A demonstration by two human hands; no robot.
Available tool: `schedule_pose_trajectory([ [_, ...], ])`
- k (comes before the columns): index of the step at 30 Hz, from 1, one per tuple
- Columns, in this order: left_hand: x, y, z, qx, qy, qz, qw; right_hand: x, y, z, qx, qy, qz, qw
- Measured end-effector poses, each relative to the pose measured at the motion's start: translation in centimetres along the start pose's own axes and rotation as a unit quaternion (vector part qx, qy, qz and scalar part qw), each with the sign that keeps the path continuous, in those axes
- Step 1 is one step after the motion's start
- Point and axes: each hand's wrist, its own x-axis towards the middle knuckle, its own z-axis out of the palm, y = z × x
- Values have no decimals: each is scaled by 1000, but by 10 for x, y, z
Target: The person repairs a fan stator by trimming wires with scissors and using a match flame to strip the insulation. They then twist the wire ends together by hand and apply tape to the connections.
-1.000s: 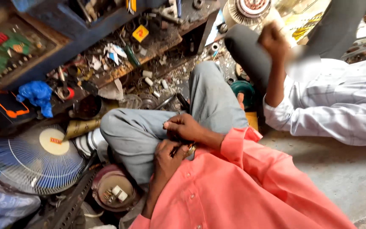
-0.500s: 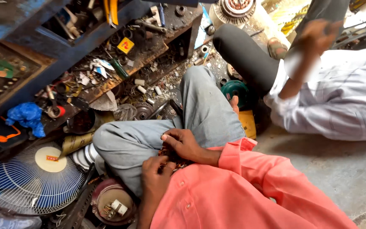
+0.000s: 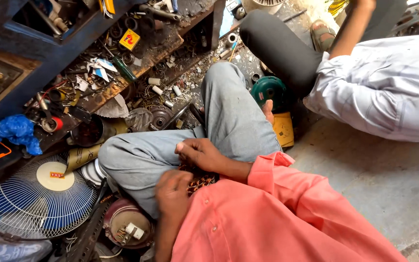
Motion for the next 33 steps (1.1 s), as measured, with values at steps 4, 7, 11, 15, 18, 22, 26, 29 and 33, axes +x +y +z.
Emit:
schedule_pose_trajectory([
  [4,-2,-27,-52,-29,81,-24,996,11,16,-5,119,-23,40,992],
  [7,5,-45,-82,-106,219,-110,964,15,12,-6,146,-24,62,987],
  [11,34,-89,-81,216,191,-77,954,18,7,-3,122,-38,78,989],
  [15,71,-89,-52,422,147,-85,890,20,-1,-1,93,-52,82,991],
  [18,85,-77,-55,437,109,-115,885,20,3,-3,79,-48,89,992],
  [22,94,-83,-64,439,86,-103,889,19,-2,-1,73,-53,101,991],
  [26,100,-107,-69,395,97,-92,909,20,-6,-1,54,-67,98,991],
  [29,101,-114,-70,387,107,-80,912,20,-8,-3,50,-69,99,991],
  [33,98,-111,-71,368,115,-69,920,21,-8,-2,37,-70,95,992],
])
